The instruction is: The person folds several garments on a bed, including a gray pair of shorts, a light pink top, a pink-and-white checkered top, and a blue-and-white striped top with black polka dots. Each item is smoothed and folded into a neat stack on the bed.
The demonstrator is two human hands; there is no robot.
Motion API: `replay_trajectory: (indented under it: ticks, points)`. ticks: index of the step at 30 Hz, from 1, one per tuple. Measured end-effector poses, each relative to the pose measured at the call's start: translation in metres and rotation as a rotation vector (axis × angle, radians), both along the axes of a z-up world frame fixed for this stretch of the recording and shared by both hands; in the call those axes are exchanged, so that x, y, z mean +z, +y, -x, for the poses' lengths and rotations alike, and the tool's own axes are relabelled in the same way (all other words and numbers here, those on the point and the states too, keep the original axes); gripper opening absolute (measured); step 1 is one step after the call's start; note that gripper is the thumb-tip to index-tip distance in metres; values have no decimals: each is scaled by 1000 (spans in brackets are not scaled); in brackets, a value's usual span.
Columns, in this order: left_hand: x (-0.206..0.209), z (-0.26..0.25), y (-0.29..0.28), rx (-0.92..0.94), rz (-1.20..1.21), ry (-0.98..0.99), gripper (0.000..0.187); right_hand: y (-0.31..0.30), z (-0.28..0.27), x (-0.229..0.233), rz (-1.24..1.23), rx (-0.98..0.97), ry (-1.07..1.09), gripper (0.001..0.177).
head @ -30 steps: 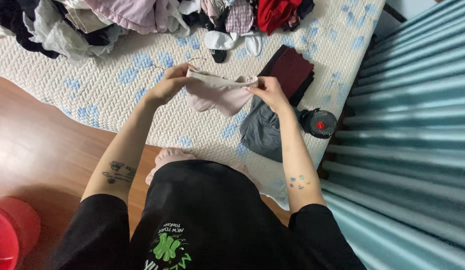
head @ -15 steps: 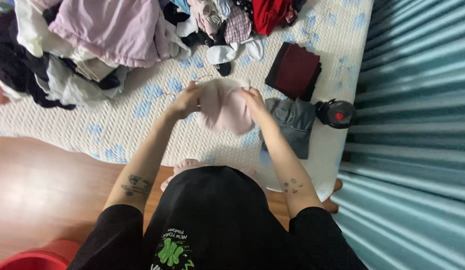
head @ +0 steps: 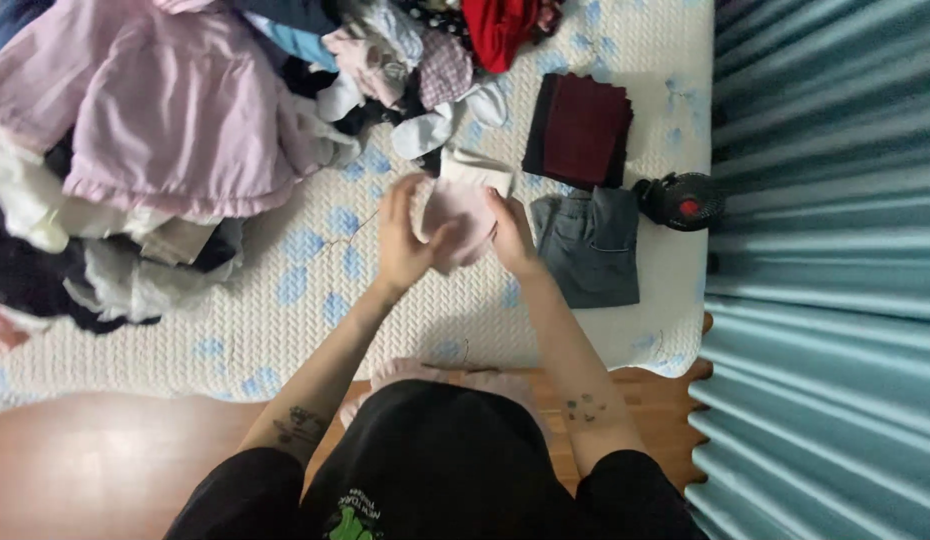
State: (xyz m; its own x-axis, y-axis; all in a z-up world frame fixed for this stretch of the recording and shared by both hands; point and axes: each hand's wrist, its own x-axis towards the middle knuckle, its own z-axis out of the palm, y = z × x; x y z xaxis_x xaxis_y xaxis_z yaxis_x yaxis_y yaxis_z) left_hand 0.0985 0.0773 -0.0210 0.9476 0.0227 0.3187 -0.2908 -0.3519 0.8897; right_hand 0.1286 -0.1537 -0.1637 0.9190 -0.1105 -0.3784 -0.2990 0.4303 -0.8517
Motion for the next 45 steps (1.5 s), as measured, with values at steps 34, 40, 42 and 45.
replay_trajectory:
  ticks: [34, 40, 42, 45]
  points:
    - [-445, -111, -154, 30, 683, 907, 92, -154, -83, -348, 410, 313, 290, 53]
    - [-468, -87, -146, 59, 522, 1010, 78, -127, -109, -325, 491, 352, 265, 17]
    - [-467, -92, -147, -2, 642, 1077, 66, -102, -141, -243, 194, 300, 658, 53]
    - [-400, -122, -141, -88, 763, 997, 99, -93, -172, -277, 66, 252, 840, 44]
